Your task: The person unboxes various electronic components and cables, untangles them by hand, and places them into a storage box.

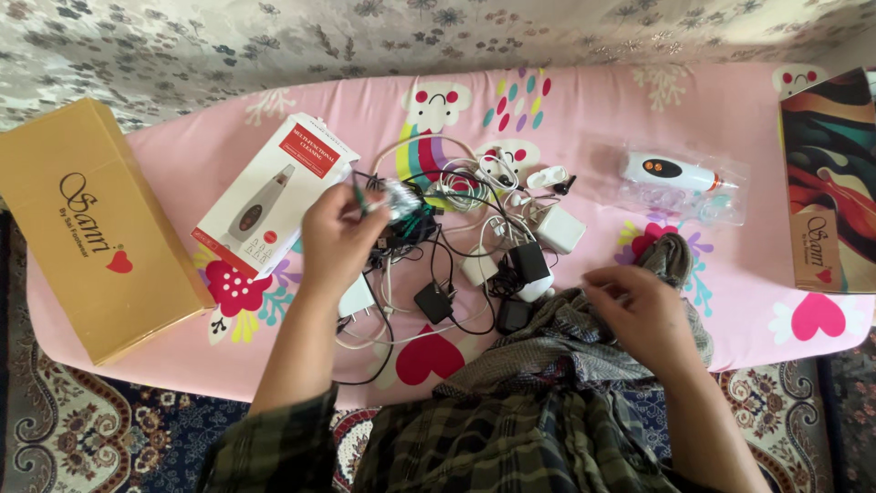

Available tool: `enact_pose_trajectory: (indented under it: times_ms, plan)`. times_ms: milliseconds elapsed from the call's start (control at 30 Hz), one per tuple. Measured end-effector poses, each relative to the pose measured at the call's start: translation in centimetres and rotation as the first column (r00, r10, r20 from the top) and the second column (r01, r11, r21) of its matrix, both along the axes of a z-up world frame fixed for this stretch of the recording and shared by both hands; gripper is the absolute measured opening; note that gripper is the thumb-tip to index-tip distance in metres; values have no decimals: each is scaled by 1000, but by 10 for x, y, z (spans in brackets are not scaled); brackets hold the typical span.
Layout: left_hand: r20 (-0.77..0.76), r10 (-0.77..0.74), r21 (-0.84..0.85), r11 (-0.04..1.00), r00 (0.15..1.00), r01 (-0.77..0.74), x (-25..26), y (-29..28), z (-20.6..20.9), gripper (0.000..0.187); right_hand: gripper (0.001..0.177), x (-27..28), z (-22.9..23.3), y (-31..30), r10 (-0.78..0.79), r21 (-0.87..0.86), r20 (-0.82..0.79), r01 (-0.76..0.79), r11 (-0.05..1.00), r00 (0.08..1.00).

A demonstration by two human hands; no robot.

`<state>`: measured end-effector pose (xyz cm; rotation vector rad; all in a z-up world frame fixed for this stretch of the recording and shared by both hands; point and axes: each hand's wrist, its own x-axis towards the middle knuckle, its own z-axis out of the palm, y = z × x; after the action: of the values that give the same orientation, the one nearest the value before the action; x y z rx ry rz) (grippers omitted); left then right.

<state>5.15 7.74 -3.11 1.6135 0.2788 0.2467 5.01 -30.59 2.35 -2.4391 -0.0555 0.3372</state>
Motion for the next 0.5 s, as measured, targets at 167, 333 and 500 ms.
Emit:
enact_pose_trajectory:
  times_ms: [167, 333, 500]
  plan:
    - [-119, 126, 324, 943, 985, -82, -34, 17, 14, 29, 34, 5, -30, 18, 100, -205, -85, -115, 972, 991]
    - [-200, 174, 36, 985, 964, -170, -50, 25, 9, 30, 32, 6, -37, 22, 206, -426, -314, -331, 842, 927]
    - [-134, 148, 17, 989, 980, -147, -61, 26, 3, 14, 49, 21, -35, 32, 26, -202, -103, -47, 978, 994]
